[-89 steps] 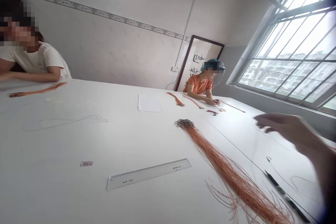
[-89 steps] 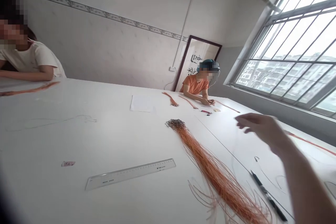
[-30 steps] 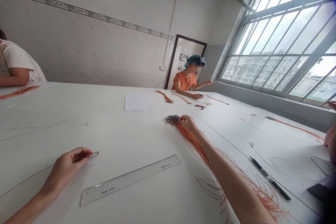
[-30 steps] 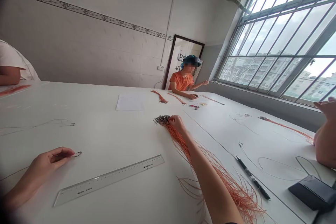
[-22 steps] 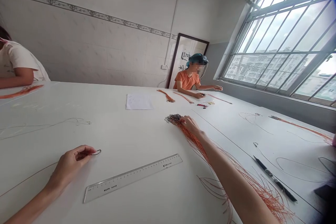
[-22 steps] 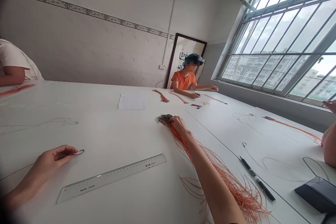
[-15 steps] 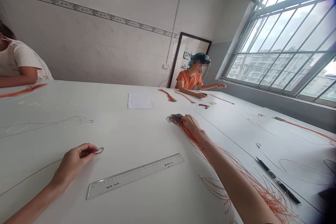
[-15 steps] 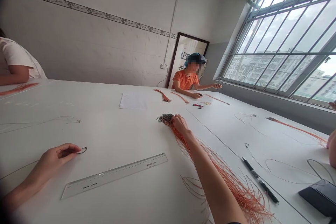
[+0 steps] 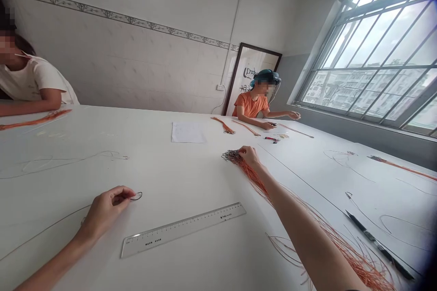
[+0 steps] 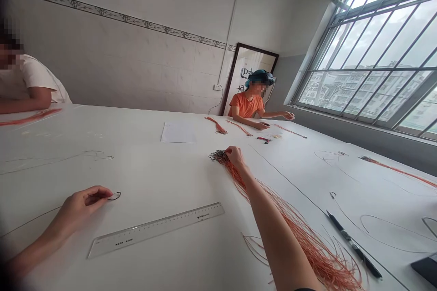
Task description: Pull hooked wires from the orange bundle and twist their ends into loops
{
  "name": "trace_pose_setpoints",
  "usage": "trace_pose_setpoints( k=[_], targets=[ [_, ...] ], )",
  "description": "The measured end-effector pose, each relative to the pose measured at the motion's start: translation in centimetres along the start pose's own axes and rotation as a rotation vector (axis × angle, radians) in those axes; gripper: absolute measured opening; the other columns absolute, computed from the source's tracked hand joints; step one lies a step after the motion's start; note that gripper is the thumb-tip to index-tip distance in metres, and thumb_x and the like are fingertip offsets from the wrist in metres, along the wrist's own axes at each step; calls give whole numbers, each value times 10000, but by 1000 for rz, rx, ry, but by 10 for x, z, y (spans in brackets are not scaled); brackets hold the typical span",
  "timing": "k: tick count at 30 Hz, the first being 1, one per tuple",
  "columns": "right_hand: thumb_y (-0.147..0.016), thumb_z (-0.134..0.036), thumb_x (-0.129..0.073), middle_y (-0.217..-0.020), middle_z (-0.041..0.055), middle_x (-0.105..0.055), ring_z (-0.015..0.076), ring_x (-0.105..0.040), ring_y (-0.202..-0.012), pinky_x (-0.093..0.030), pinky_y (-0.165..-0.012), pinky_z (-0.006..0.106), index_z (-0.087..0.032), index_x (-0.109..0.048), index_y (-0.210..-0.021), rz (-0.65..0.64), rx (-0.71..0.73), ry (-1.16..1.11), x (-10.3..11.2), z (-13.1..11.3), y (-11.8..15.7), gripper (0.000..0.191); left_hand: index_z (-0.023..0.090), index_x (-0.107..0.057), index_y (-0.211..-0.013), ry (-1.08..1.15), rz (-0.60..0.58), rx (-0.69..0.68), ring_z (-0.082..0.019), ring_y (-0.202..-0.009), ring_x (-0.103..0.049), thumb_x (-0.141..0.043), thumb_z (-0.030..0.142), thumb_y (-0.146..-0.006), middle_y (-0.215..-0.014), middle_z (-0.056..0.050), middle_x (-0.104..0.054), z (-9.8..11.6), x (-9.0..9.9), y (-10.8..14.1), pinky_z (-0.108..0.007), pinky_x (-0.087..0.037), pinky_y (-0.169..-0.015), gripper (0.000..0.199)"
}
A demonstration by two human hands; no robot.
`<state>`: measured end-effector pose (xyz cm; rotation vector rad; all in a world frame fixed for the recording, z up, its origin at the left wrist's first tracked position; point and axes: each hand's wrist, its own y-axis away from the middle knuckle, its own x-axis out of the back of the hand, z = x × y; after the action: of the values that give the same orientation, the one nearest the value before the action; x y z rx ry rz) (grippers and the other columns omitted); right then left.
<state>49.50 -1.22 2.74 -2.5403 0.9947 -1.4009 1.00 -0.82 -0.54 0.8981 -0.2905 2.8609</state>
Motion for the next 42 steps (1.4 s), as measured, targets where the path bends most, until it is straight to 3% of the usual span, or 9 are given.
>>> trace_pose_setpoints(
  k=[3,9,16,23,27,33,38,40,42],
  targets=[
    [-880,-354,-530,-834,12,-603,110,-572,-719,-492,-665,277,-120,-591,-881,-61,12,53,3,-5,5,241,220,-647,-735,4,13,-50,-215,-804,-668,-582,403,-652,-817,-21,-704,0,-1,0,-250,-527,-719,211],
    [-884,-333,-517,-803,12,-608,117,-565,-742,-468,-703,284,-125,-593,-819,-55,64,120,10,-12,16,231,219,-645,-733,10,-7,-80,-206,-809,-664,-562,385,-673,-826,-20,-699,0,-2,0,-250,-528,-738,196],
    [-872,-368,-520,-747,2,-589,98,-524,-646,-436,-639,258,-130,-580,-781,-61,44,229,12,-4,27,262,222,-640,-737,4,-24,-67,-201,-828,-655,-552,395,-678,-837,-15,-693,-1,-1,1,-252,-518,-753,203],
    [-795,-211,-523,-682,31,-623,152,-535,-668,-336,-571,247,-172,-603,-688,-70,22,329,10,-1,25,139,225,-644,-724,4,-20,-65,-208,-828,-657,-554,401,-670,-840,-19,-697,2,-1,1,-257,-517,-746,205],
    [-799,-228,-556,-761,32,-637,156,-558,-754,-382,-664,259,-166,-611,-748,-91,49,366,0,-6,18,97,220,-645,-705,20,1,-80,-214,-805,-659,-548,389,-656,-816,-27,-700,5,0,2,-264,-521,-723,201],
    [-876,-352,-523,-809,11,-608,125,-565,-763,-452,-757,311,-143,-590,-798,-117,16,341,-9,-15,14,233,202,-622,-681,58,-1,-82,-213,-775,-650,-549,378,-646,-774,-35,-689,19,3,9,-286,-517,-720,194],
    [-836,-176,-478,-844,93,-643,164,-564,-765,-396,-668,277,-115,-611,-853,-57,-13,213,-8,-39,25,147,183,-618,-741,132,-36,-80,-208,-829,-638,-560,351,-668,-814,-44,-672,25,3,11,-304,-505,-765,192],
    [-804,-147,-449,-860,120,-658,186,-573,-764,-372,-635,270,-110,-623,-857,-82,27,129,-15,-62,37,185,182,-620,-761,177,-39,-88,-196,-827,-633,-563,336,-680,-824,-41,-665,25,2,11,-309,-502,-790,183],
    [-788,-168,-457,-834,97,-667,180,-579,-738,-375,-627,258,-123,-632,-818,-191,116,21,-30,-94,55,184,179,-622,-777,221,-39,-92,-187,-829,-627,-569,323,-684,-831,-41,-659,24,1,10,-309,-502,-802,179]
  ],
)
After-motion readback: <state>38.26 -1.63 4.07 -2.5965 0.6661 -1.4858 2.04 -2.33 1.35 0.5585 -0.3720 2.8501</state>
